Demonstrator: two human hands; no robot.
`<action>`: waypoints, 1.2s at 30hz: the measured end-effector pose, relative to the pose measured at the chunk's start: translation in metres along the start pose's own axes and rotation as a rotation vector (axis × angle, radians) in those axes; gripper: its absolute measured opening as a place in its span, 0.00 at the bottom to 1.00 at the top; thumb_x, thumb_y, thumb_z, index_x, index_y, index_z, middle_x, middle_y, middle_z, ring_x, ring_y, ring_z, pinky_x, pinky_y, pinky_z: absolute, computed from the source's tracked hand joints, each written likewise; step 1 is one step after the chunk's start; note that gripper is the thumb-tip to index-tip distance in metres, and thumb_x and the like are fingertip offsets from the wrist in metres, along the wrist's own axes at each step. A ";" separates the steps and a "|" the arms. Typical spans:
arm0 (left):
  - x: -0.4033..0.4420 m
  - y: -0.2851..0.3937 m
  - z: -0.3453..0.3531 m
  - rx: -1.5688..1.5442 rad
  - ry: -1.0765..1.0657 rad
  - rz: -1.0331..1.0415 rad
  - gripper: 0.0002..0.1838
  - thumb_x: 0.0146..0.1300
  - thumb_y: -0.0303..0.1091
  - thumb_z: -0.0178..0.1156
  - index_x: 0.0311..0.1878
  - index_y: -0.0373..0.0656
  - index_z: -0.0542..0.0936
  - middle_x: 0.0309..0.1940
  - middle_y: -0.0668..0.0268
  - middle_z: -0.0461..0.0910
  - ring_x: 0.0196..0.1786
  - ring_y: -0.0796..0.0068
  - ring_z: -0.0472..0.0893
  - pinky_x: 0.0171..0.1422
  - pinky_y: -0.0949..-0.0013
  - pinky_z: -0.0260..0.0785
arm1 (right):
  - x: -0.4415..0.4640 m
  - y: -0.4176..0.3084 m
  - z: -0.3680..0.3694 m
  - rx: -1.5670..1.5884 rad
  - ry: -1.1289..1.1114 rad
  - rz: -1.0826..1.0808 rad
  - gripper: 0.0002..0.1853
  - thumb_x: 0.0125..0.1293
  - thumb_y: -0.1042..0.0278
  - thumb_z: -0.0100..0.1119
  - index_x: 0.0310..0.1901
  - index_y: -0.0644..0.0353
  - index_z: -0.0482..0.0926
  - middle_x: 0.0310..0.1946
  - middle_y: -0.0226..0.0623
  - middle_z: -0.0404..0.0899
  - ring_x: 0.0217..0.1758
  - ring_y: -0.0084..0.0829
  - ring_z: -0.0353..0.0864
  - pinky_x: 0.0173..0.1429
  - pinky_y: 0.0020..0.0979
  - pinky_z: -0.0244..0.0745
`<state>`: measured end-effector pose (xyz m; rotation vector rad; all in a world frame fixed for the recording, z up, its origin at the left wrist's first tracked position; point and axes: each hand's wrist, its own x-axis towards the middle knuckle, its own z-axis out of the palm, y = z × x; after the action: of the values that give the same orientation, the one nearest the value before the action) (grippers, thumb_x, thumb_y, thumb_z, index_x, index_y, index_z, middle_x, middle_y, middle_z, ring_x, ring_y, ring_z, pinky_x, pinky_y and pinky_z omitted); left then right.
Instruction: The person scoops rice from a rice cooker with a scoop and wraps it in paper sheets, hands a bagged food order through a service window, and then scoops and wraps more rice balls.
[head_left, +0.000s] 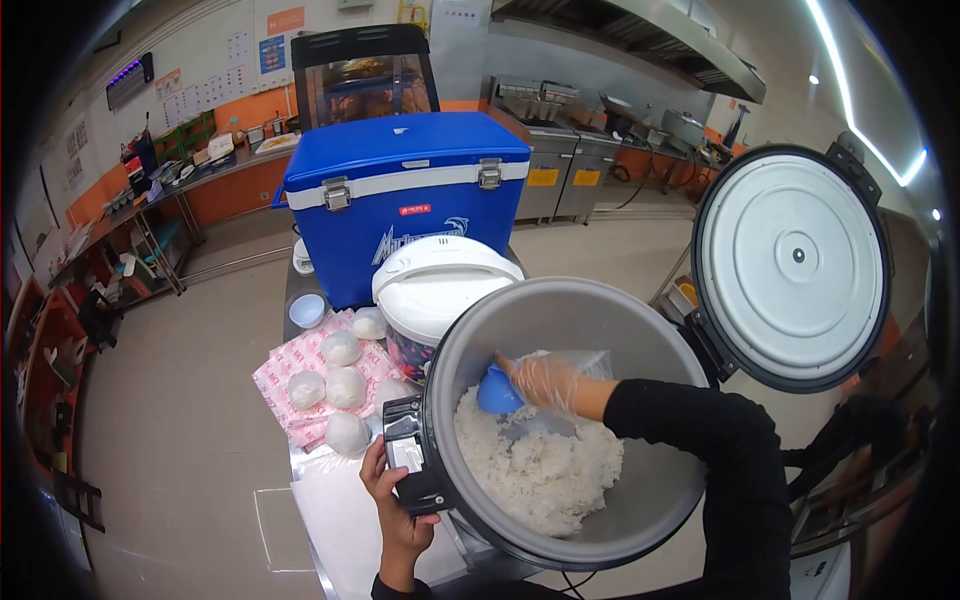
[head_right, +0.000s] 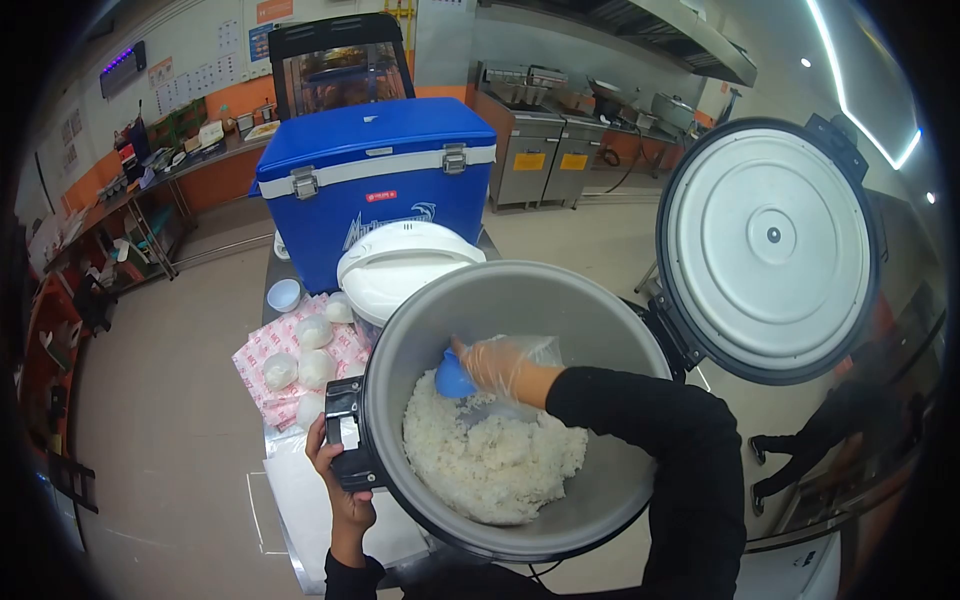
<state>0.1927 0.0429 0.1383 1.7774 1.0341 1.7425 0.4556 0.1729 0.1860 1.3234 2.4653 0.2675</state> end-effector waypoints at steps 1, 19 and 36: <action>0.001 0.000 -0.001 0.007 -0.002 0.003 0.38 0.54 0.71 0.52 0.57 0.50 0.63 0.65 0.44 0.52 0.67 0.43 0.59 0.69 0.47 0.52 | -0.001 -0.002 -0.004 0.012 -0.041 0.001 0.30 0.63 0.69 0.45 0.66 0.70 0.55 0.21 0.43 0.77 0.22 0.35 0.80 0.22 0.37 0.73; 0.004 0.001 0.002 -0.036 0.008 0.016 0.37 0.57 0.69 0.52 0.58 0.49 0.63 0.66 0.45 0.53 0.67 0.46 0.58 0.69 0.49 0.52 | -0.082 0.021 -0.039 0.032 0.056 0.168 0.29 0.60 0.71 0.49 0.62 0.76 0.60 0.35 0.50 0.79 0.32 0.39 0.82 0.33 0.36 0.77; 0.001 -0.003 0.004 -0.129 -0.005 -0.032 0.37 0.56 0.70 0.52 0.59 0.52 0.62 0.67 0.45 0.49 0.70 0.45 0.52 0.71 0.48 0.48 | -0.098 -0.030 -0.038 -0.187 -0.060 -0.148 0.24 0.54 0.72 0.53 0.51 0.80 0.70 0.27 0.44 0.80 0.24 0.35 0.81 0.22 0.37 0.72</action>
<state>0.1955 0.0464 0.1368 1.6766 0.9210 1.7436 0.4690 0.0746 0.2309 1.0527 2.4062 0.4045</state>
